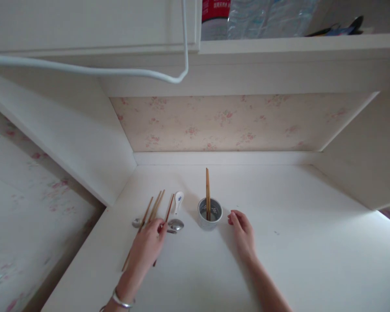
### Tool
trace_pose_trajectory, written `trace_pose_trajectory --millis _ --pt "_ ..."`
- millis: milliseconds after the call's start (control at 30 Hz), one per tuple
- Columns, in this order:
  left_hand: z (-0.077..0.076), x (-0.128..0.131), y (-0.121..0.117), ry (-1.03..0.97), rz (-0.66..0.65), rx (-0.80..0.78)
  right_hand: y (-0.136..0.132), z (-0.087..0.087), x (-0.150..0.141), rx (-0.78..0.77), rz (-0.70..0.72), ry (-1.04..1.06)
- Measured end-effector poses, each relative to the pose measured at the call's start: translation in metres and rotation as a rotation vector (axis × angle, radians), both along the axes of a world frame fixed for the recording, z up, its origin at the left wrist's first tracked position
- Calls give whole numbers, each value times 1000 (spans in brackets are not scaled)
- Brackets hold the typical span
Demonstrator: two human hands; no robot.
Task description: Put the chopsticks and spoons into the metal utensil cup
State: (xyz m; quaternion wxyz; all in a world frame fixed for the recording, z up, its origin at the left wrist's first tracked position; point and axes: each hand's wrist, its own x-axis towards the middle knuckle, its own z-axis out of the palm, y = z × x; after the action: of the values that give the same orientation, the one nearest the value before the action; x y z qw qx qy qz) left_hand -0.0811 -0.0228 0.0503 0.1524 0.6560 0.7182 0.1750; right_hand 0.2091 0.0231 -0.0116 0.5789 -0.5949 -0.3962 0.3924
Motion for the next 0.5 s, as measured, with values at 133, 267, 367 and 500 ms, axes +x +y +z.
trace_pose_trajectory --millis 133,267,367,500 --pt "-8 -7 12 200 19 -79 -4 -6 -1 5 42 -31" --pt "-14 0 26 278 35 -94 -3 -3 -1 -5 92 -42" --pt "-14 4 37 279 28 -111 -3 -3 -1 -8 102 -42" --pt "-15 9 48 305 5 -142 -3 -9 0 -6 123 -64"
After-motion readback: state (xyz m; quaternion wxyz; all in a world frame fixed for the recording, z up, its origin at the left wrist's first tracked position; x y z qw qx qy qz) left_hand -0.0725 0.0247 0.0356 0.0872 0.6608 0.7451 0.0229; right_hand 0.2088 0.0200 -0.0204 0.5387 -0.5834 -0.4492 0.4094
